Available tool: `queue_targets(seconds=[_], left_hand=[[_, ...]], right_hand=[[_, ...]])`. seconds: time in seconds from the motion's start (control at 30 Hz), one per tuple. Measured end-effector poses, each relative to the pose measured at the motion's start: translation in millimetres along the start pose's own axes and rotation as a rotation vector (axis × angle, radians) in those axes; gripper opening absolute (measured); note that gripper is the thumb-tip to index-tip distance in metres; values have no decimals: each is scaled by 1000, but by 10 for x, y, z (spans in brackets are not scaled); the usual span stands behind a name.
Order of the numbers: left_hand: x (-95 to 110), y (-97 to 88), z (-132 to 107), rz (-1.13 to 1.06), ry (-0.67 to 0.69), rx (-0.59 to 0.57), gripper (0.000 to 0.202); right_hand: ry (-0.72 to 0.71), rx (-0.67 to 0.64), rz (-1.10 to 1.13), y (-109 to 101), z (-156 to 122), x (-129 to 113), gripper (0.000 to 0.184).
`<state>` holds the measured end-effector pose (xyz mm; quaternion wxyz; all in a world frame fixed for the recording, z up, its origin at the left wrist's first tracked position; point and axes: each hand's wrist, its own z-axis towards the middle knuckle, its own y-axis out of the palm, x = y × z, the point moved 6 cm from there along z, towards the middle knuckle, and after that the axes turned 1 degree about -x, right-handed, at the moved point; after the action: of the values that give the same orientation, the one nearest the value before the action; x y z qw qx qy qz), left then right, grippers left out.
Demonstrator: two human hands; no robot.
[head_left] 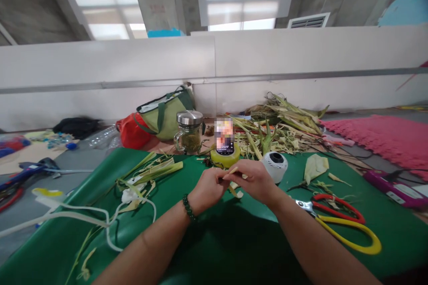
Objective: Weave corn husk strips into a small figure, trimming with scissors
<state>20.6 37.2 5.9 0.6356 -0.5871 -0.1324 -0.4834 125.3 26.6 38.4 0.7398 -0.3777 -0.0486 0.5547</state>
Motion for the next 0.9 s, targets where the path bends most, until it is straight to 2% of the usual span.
queue_targets(seconds=[0.1, 0.17, 0.23, 0.33, 0.43, 0.53, 0.63, 0.77, 0.9], left_hand=[[-38, 87, 13, -117, -20, -64, 22], [-71, 117, 32, -177, -49, -81, 22], [-97, 120, 52, -208, -74, -93, 30], [-116, 98, 62, -301, -130, -131, 38], [-117, 43, 43, -579, -243, -94, 39], [-94, -1, 20, -772, -326, -34, 41], [-56, -21, 20, -727, -298, -28, 37], [-42, -66, 14, -573, -207, 51, 28], [-35, -69, -19, -503, -227, 42, 19]], right_hand=[[-158, -59, -128, 49, -7, -175, 23], [-174, -48, -133, 55, -2, -196, 25], [-98, -12, -90, 28, 14, -116, 27], [130, -11, -73, -31, 28, 116, 16], [359, -159, -42, -35, 0, 309, 16], [400, -237, 38, -44, -10, 326, 22], [360, -197, 60, -77, 6, 287, 20], [389, -242, 188, -12, -25, 289, 11], [428, -259, 219, 28, -56, 305, 11]])
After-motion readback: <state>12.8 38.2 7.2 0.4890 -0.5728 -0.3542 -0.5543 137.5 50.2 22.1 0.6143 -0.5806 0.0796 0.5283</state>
